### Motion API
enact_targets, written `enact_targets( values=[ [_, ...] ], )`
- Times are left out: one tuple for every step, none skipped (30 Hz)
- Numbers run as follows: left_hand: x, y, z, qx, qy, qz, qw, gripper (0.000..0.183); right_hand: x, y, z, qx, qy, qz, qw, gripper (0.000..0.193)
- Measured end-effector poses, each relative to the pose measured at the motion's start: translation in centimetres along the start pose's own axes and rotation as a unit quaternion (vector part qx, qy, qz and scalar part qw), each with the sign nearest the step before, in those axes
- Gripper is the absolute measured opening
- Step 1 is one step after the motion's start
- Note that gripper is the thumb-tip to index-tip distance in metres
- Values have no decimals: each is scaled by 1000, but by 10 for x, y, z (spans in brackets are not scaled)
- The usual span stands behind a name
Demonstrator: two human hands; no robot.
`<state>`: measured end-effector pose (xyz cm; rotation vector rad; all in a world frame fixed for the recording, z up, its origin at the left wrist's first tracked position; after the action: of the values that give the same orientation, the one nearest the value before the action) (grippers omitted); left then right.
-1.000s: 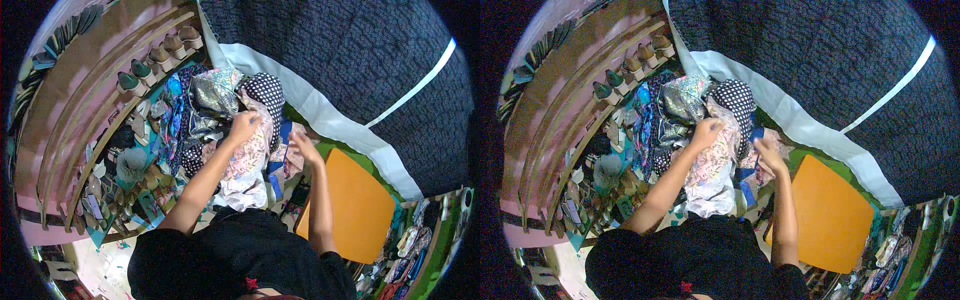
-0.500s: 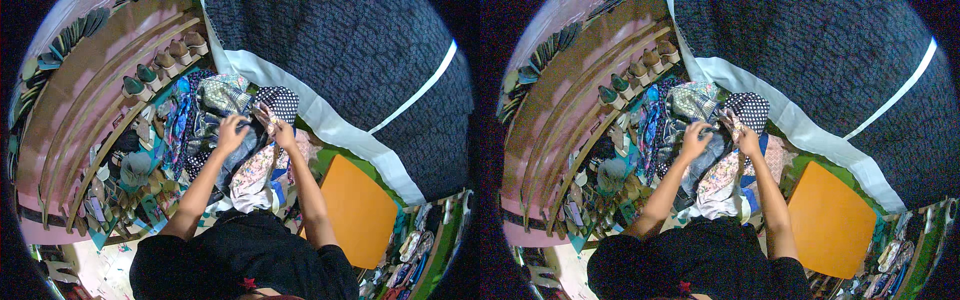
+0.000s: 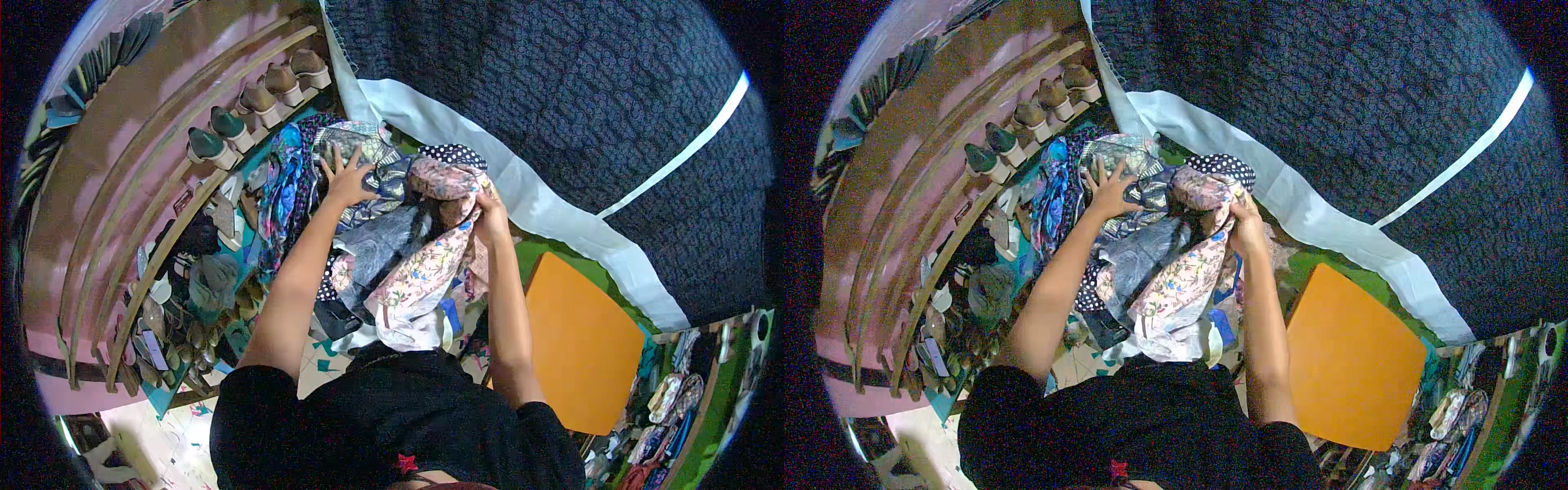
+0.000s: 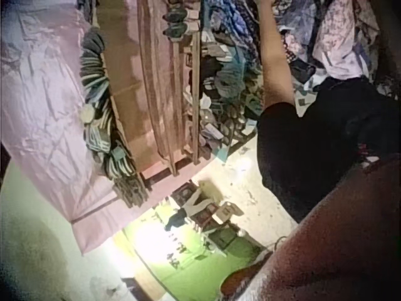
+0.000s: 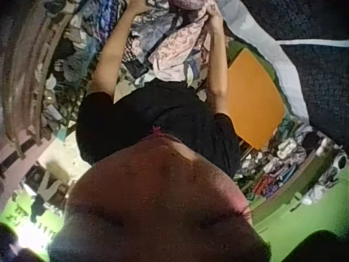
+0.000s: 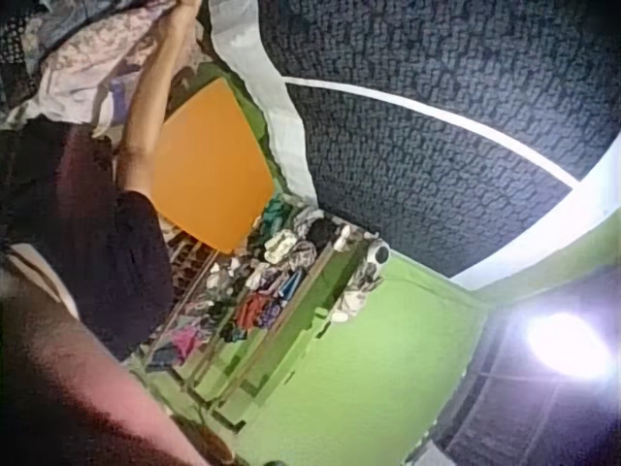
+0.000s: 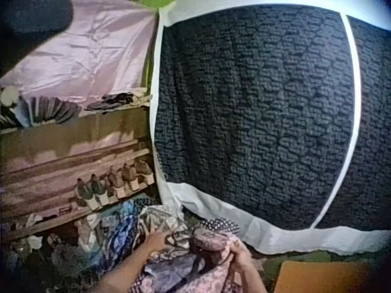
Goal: The person is folding various pieces of printed fabric on a table and then placing the folded stacks onto a storage shelf.
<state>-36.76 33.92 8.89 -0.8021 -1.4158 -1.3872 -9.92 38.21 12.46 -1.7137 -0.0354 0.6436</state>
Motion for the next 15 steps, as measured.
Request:
enact_targets(
  values=[
    [-16, -8, 3, 10, -22, -10, 1000, 69, 0, -1, -1, -1, 2, -3, 1000, 40],
    [-27, -12, 6, 18, -44, -19, 999, 68, 1, -4, -1, 8, 7, 18, 1000, 40],
    [-35, -14, 8, 16, -46, -22, 999, 68, 2, -6, -1, 16, 12, 38, 999, 40],
    [-39, -13, 10, 23, -48, -22, 998, 67, -2, -11, -1, 29, -18, 58, 998, 40],
    [-42, -13, 12, 31, -49, -21, 998, 66, 0, -12, -2, 29, -11, 57, 998, 40],
    [-47, -12, 14, 35, -61, -25, 997, 57, 2, -16, -6, 34, -5, 72, 997, 40],
    [-52, -20, 16, 37, -62, -28, 997, 57, -5, -22, -12, 36, -6, 86, 996, 39],
    [-56, -27, 19, 32, -51, -32, 998, 52, -15, -31, -18, 46, -8, 95, 994, 39],
    [-60, -34, 21, 27, -40, -36, 998, 48, -15, -30, -16, 43, -34, 103, 993, 38],
    [-55, -24, 20, 31, -23, -58, 998, 41, -7, -31, -18, 52, -29, 108, 992, 38],
    [-59, -20, 22, 27, -26, -60, 997, 41, 0, -32, -21, 61, -24, 112, 992, 39],
    [-64, -17, 24, 31, -25, -65, 997, 41, 12, -21, -19, 62, -20, 111, 992, 39],
    [-65, -16, 25, 37, -21, -67, 997, 42, 44, -7, -18, 90, 96, 78, 988, 38],
    [-68, -22, 23, 8, -1, -75, 997, 41, 69, 8, -18, 114, 205, 45, 971, 37],
    [-72, -20, 19, 7, -2, -75, 997, 41, 89, 21, -26, 110, 290, -69, 948, 39]
  ],
)
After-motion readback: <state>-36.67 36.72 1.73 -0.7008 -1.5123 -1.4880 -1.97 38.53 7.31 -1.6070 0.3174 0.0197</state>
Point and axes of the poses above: each hand's wrist, its own z-axis towards the middle knuckle, its own x-axis out of the back of the hand, y = z × x, the point moved 8 cm from there along z, towards the middle knuckle, and after that the axes turned 9 degrees about -z, right-handed, at the moved point
